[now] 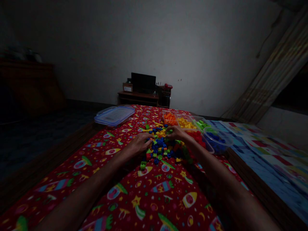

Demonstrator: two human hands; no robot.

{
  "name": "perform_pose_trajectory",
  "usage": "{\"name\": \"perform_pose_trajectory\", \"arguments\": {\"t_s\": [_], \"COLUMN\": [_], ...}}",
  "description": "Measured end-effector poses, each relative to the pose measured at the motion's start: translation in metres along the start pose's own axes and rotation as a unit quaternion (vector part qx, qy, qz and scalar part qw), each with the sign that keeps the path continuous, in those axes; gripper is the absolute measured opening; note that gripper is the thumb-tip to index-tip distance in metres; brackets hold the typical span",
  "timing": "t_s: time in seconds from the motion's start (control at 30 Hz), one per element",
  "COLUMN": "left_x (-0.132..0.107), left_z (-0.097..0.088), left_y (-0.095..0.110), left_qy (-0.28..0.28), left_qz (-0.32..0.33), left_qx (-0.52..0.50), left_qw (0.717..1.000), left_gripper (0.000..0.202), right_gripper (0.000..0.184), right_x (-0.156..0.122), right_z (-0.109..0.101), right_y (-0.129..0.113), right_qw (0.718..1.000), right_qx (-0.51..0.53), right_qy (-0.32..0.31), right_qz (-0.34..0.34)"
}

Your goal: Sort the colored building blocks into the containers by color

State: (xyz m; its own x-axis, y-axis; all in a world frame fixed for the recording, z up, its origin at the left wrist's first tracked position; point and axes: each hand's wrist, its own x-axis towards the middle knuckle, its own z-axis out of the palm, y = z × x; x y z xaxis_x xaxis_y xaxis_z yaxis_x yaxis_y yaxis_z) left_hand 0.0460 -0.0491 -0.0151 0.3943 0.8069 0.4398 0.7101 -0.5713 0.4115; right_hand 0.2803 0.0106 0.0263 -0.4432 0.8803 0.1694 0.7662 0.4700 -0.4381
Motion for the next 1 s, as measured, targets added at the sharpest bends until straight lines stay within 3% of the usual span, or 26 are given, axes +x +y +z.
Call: {"name": "perform_pose_trajectory", "arguments": {"t_s": [0.1,0.23,0.33,0.5,0.63,0.77,0.87,1.0], "left_x": [0.0,0.0,0.0,0.001,0.003,0.002,0.001,0.0], "left_z": [0.001,0.003,0.003,0.002,0.003,0.004,0.004,0.004], "left_y": [0.001,0.001,0.0,-0.003,-0.005,0.0,0.004,0.004], "left_qy": [-0.004,-0.017,-0.014,-0.007,-0.005,-0.004,-0.005,-0.003], "left_qz": [0.002,0.001,0.008,0.018,0.019,0.023,0.027,0.028], "left_qx": [-0.003,-0.006,-0.009,-0.02,-0.025,-0.025,-0.036,-0.038], "left_qw": [1.0,1.0,1.0,1.0,0.999,0.999,0.999,0.999], "left_gripper": [0.03,0.03,0.031,0.03,0.031,0.031,0.029,0.029], "right_gripper": [0.022,0.022,0.024,0.024,0.016,0.013,0.016,0.019], "right_x": [-0.004,-0.01,-0.017,-0.022,-0.02,-0.014,-0.009,-0.001], "right_z": [-0.008,-0.019,-0.024,-0.051,-0.095,-0.127,-0.134,-0.13], "right_y": [0.004,0.008,0.012,0.032,0.068,0.11,0.136,0.16], "right_qw": [0.993,0.954,0.931,0.919,0.901,0.872,0.857,0.85], "right_qx": [0.1,0.294,0.361,0.385,0.386,0.354,0.325,0.32], "right_qy": [0.033,-0.01,-0.02,0.026,0.147,0.255,0.291,0.287], "right_qz": [0.045,0.063,0.045,0.086,0.133,0.222,0.275,0.303]}}
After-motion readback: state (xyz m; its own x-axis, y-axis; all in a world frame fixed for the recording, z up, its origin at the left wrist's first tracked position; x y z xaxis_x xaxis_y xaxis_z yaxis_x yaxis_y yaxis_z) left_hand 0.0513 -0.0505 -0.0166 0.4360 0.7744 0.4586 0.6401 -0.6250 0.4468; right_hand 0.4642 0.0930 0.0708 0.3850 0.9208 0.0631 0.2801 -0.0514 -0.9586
